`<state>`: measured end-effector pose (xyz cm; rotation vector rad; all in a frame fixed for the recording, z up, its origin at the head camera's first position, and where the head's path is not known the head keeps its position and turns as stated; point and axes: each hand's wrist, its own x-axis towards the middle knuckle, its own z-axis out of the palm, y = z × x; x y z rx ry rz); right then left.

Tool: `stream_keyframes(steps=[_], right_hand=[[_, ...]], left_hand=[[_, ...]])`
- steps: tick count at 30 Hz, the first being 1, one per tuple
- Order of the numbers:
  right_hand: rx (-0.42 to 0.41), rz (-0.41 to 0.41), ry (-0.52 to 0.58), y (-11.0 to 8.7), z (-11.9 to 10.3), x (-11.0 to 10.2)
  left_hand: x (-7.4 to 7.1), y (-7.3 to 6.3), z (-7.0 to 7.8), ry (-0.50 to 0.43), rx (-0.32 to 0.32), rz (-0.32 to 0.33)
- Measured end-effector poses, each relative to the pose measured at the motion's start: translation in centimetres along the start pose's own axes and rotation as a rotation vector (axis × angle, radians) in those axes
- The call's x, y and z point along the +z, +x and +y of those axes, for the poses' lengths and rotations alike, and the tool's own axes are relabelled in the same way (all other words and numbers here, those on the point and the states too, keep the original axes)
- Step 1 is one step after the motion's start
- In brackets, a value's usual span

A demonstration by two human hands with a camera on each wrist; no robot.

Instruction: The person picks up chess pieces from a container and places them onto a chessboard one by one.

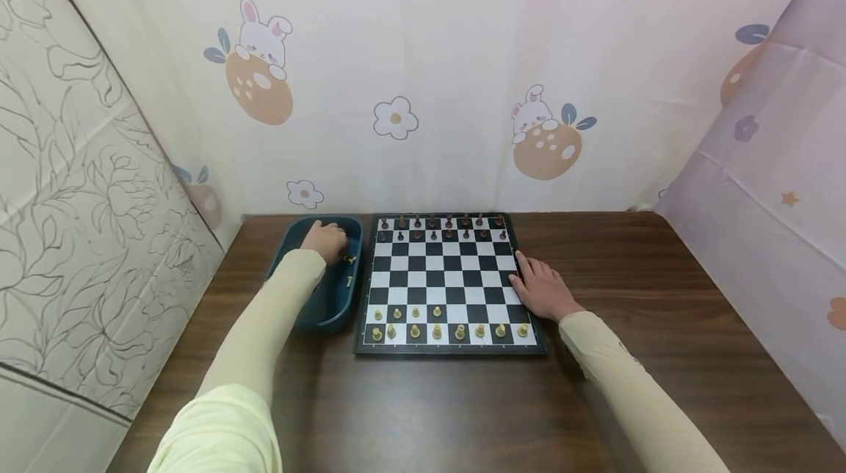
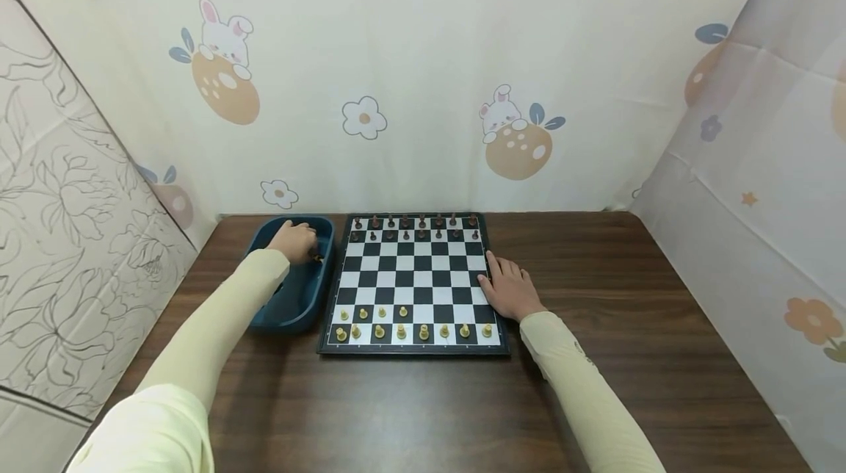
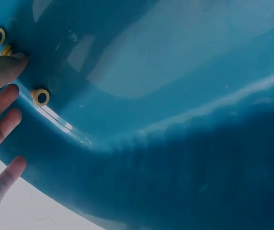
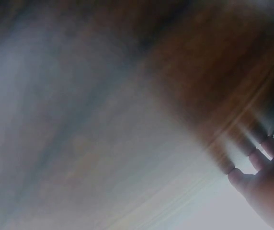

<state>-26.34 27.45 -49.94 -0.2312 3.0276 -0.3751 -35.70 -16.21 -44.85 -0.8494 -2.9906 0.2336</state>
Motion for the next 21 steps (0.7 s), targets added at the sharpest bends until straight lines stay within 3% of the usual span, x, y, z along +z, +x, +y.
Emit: stream_keyframes(steps=[13,21], right_hand=[[0.003,0.002,0.009,0.0,-0.1,0.1],[0.003,-0.009,0.02,0.0,-0.2,-0.1]], left_hand=[[-1.7,-0.7,-1.6,-0.031,0.001,-0.018],[-4.5,-1.1,-0.7,-0.007,0.07,0.011]])
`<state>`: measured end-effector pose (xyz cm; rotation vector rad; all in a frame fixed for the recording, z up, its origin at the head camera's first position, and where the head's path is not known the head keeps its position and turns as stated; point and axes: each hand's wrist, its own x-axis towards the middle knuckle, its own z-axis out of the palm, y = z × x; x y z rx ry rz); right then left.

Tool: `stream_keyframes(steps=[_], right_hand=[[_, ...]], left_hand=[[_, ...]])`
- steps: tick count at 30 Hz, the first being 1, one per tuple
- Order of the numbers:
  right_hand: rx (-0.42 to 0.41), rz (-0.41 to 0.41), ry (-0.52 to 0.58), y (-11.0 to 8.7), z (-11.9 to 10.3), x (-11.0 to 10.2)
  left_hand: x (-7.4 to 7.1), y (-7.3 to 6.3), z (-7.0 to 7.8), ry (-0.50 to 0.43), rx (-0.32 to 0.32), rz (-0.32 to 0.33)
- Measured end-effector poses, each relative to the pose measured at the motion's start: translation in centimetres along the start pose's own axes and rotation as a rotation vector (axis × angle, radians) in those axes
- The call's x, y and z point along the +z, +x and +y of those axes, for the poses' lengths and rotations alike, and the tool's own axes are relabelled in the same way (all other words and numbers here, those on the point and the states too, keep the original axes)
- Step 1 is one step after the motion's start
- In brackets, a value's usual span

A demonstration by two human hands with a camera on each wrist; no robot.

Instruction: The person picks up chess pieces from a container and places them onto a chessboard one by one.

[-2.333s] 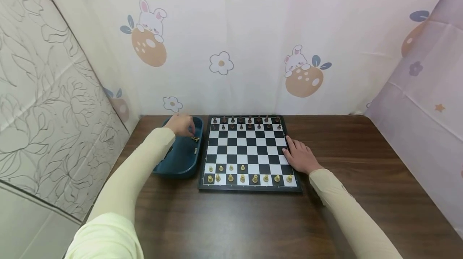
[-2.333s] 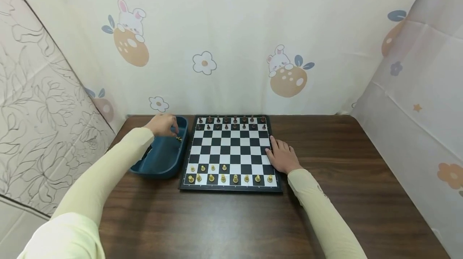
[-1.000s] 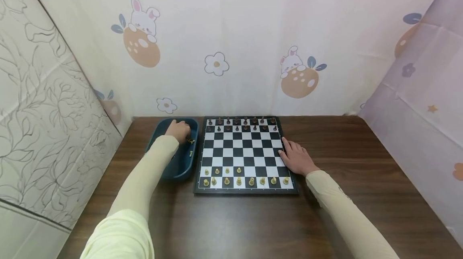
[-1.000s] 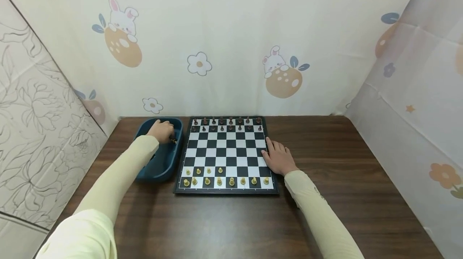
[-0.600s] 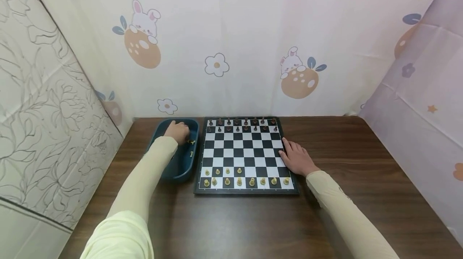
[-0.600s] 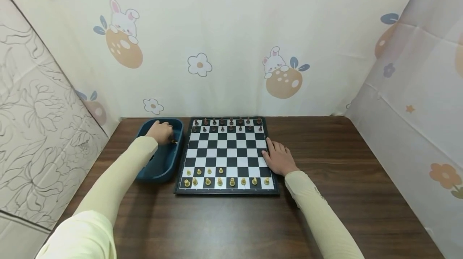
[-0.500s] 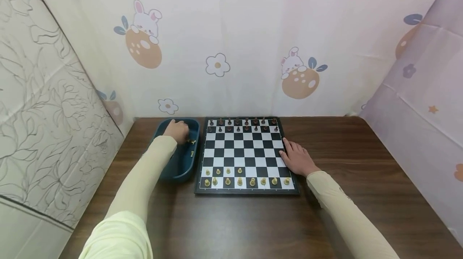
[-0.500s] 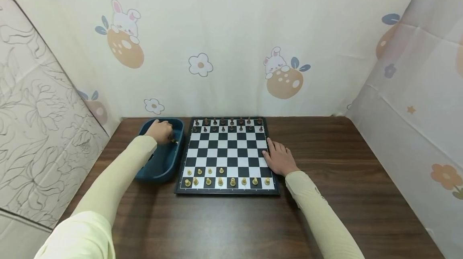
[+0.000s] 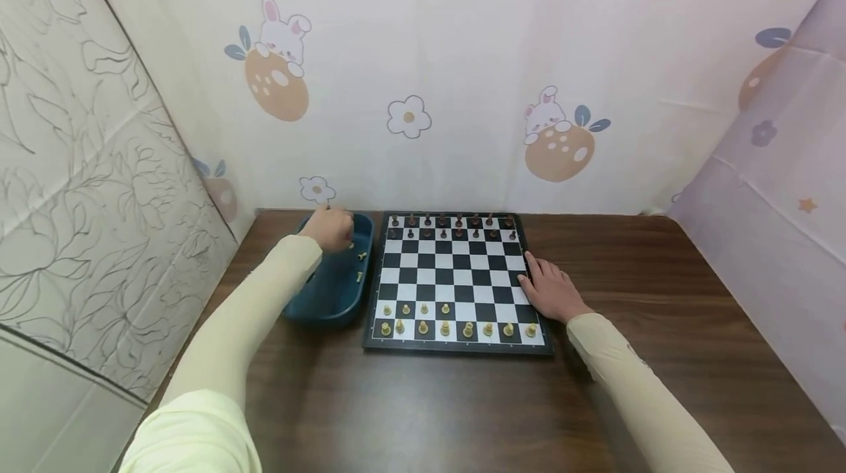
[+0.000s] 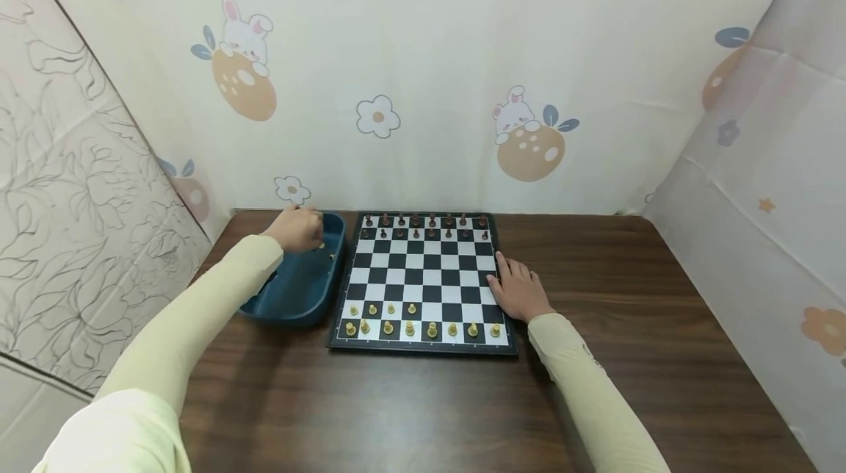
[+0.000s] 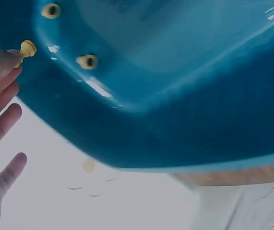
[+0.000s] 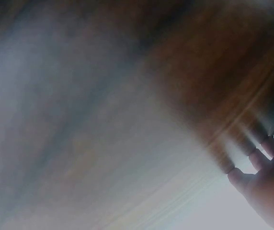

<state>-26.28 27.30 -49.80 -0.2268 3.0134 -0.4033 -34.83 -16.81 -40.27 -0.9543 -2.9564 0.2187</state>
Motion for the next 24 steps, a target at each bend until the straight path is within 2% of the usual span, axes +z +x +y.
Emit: stream_keyframes(steps=[5,10,16,24], right_hand=[[-0.004,-0.007,0.005,0.1,0.2,0.0],[-0.005,-0.01,0.008,0.1,0.0,0.0],[-0.004,-0.007,0.001,-0.1,0.1,-0.1],[-0.006,-0.009,0.006,-0.1,0.1,-0.2]], left_hand=[[-2.0,0.7,1.8,0.054,0.051,0.02],[-3.5,1.4,4.2,0.138,0.114,0.017],[-5.0,2.4,7.9,0.184,0.234,0.024],[-6.3,3.5,13.1,0.168,0.392,0.017]])
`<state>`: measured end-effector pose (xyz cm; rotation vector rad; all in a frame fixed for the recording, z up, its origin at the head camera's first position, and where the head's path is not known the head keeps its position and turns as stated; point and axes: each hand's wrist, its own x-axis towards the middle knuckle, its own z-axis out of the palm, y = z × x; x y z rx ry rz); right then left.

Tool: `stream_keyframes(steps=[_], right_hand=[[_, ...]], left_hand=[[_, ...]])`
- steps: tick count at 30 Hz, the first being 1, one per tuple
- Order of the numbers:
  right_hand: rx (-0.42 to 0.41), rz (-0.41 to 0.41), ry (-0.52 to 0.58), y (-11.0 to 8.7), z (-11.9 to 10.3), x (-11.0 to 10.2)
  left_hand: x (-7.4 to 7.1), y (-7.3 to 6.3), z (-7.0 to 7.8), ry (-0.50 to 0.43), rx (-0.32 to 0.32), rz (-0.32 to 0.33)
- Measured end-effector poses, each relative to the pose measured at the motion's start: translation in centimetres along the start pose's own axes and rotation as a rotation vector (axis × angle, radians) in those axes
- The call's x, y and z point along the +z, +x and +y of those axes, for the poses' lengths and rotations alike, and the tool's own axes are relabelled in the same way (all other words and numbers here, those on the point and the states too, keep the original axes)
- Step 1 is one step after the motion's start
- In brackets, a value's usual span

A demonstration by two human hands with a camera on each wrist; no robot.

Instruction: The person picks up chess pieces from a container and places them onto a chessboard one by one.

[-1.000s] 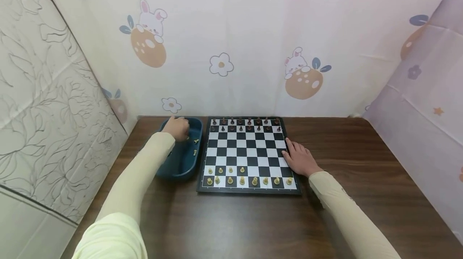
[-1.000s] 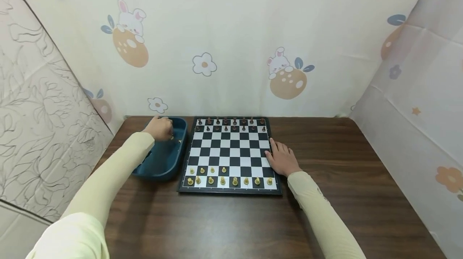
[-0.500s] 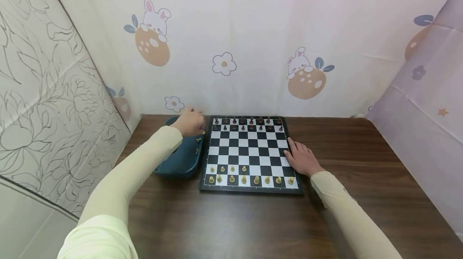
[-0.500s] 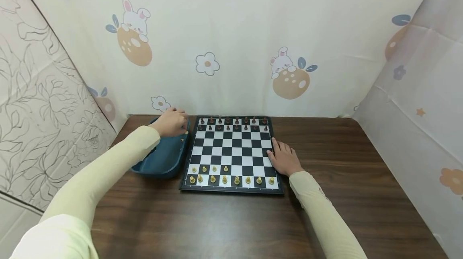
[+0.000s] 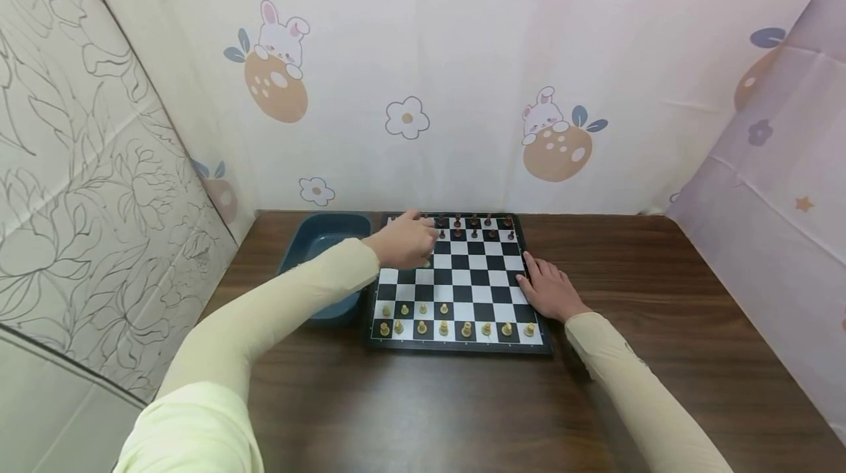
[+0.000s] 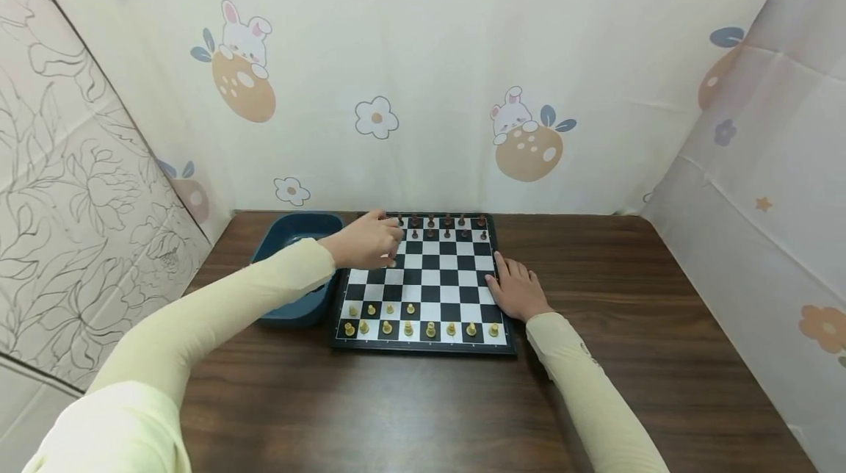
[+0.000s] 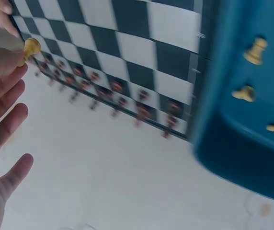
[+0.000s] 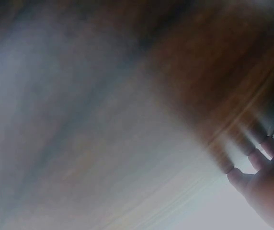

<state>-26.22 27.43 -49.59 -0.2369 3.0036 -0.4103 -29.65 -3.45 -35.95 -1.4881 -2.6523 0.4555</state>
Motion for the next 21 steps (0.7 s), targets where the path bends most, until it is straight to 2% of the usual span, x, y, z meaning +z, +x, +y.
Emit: stream_keyframes(steps=[5,10,14,21], right_hand=[[0.001,0.004,-0.001,0.1,0.1,0.1],[0.001,-0.001,0.0,0.1,0.0,0.0],[0.003,-0.006,-0.003,0.1,-0.1,-0.1],[0.01,-0.008,0.003,0.2,0.1,0.2]], left_hand=[[-0.6,1.7,1.9,0.004,0.096,0.007],[-0.2,3.1,3.5,0.007,0.171,-0.012],[-0.1,3.8,4.6,0.018,0.215,-0.051],[0.5,4.5,6.0,0.048,0.284,-0.076]])
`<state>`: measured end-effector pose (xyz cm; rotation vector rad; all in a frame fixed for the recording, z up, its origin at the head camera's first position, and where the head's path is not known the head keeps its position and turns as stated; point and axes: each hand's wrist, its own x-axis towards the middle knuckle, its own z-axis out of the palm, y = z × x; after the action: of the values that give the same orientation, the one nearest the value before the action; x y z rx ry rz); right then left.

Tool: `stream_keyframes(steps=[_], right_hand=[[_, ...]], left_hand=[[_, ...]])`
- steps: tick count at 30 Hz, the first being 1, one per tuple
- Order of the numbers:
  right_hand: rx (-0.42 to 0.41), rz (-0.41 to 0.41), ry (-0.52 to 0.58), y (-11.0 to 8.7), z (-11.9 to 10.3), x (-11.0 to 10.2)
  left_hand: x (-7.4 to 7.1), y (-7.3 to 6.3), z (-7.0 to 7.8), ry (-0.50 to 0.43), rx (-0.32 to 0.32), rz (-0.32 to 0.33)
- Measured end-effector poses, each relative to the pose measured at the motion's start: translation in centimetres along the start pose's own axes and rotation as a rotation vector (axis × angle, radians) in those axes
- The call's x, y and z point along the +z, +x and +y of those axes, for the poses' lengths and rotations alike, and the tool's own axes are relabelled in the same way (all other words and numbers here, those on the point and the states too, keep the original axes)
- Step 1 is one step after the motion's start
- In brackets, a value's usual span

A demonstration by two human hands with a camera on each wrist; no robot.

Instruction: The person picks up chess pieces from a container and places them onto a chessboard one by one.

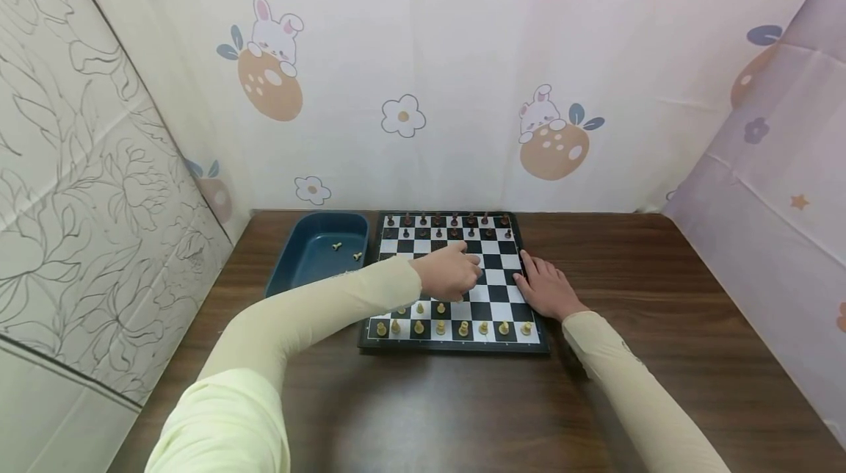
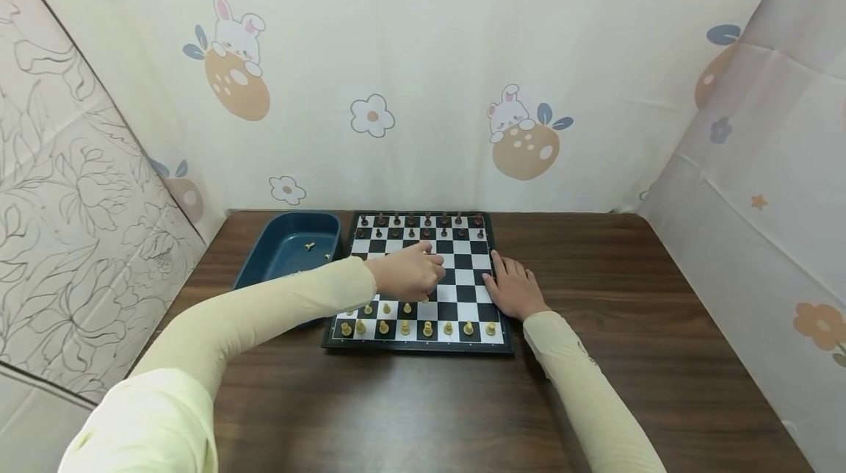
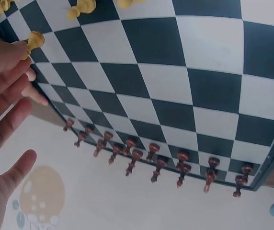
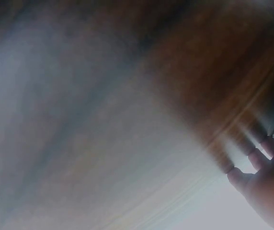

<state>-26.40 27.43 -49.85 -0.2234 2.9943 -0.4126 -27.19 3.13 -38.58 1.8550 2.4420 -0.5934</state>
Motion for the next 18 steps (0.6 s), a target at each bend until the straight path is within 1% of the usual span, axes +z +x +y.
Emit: stream_keyframes(steps=[5,9,13,18], right_hand=[[0.0,-0.001,-0.002,0.1,0.0,0.0],[-0.007,0.005,-0.005,0.0,0.0,0.0],[-0.006,0.005,-0.011,-0.1,0.0,-0.1],[-0.004,0.006,-0.003,-0.1,0.0,-0.1]], left_hand=[[0.3,0.8,0.7,0.01,0.015,-0.012],[0.7,1.2,1.0,-0.003,0.028,-0.024],[1.3,1.5,1.2,0.0,0.041,-0.037],[1.5,1.6,1.4,0.011,0.047,-0.04]])
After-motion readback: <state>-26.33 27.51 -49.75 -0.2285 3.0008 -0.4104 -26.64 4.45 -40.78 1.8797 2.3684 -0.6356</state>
